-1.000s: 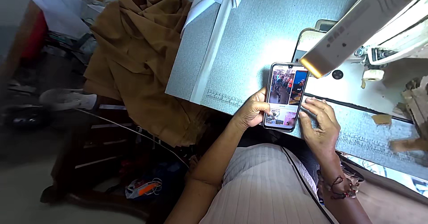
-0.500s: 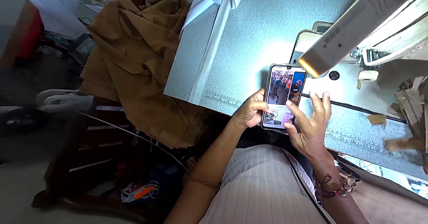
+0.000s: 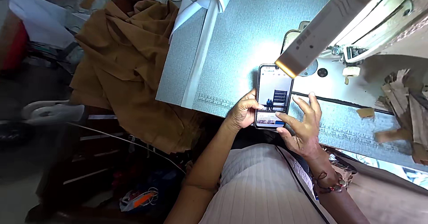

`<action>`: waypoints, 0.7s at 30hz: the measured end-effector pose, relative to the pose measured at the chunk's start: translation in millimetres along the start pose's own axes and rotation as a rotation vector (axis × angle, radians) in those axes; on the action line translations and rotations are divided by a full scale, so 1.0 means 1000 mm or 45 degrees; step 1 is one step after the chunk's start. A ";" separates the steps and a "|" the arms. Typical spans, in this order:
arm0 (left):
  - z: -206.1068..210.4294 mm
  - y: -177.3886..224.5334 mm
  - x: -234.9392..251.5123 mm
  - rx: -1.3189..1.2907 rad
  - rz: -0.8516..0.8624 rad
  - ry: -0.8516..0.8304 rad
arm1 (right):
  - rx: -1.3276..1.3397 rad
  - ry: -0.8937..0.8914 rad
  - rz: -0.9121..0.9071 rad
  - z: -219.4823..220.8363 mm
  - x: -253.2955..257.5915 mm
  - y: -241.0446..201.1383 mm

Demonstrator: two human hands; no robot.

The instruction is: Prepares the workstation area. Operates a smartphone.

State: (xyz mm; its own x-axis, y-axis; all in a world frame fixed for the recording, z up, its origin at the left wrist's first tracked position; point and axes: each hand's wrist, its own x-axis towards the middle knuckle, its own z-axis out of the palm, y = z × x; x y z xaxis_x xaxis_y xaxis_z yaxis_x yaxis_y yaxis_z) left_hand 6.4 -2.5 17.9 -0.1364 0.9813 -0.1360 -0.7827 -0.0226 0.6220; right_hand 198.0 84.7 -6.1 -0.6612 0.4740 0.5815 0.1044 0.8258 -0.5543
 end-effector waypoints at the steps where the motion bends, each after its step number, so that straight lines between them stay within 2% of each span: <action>1: 0.000 0.000 0.000 0.004 -0.003 0.002 | 0.025 -0.003 -0.027 0.000 -0.001 0.001; 6: 0.001 0.001 -0.003 0.041 -0.009 0.032 | 0.121 0.022 -0.121 -0.003 -0.005 0.003; 13: -0.003 0.000 -0.001 -0.009 -0.005 -0.038 | -0.008 0.101 0.076 0.000 0.001 0.001; 21: -0.004 0.000 0.003 -0.082 0.007 -0.060 | -0.031 0.105 0.085 0.000 0.002 -0.001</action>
State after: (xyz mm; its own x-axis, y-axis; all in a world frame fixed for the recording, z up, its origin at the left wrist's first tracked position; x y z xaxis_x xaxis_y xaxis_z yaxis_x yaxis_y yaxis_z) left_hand 3.3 -0.4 14.5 -0.1132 0.9890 -0.0955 -0.8196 -0.0386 0.5716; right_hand 197.0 84.6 -4.1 -0.5886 0.5507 0.5918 0.1644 0.7983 -0.5794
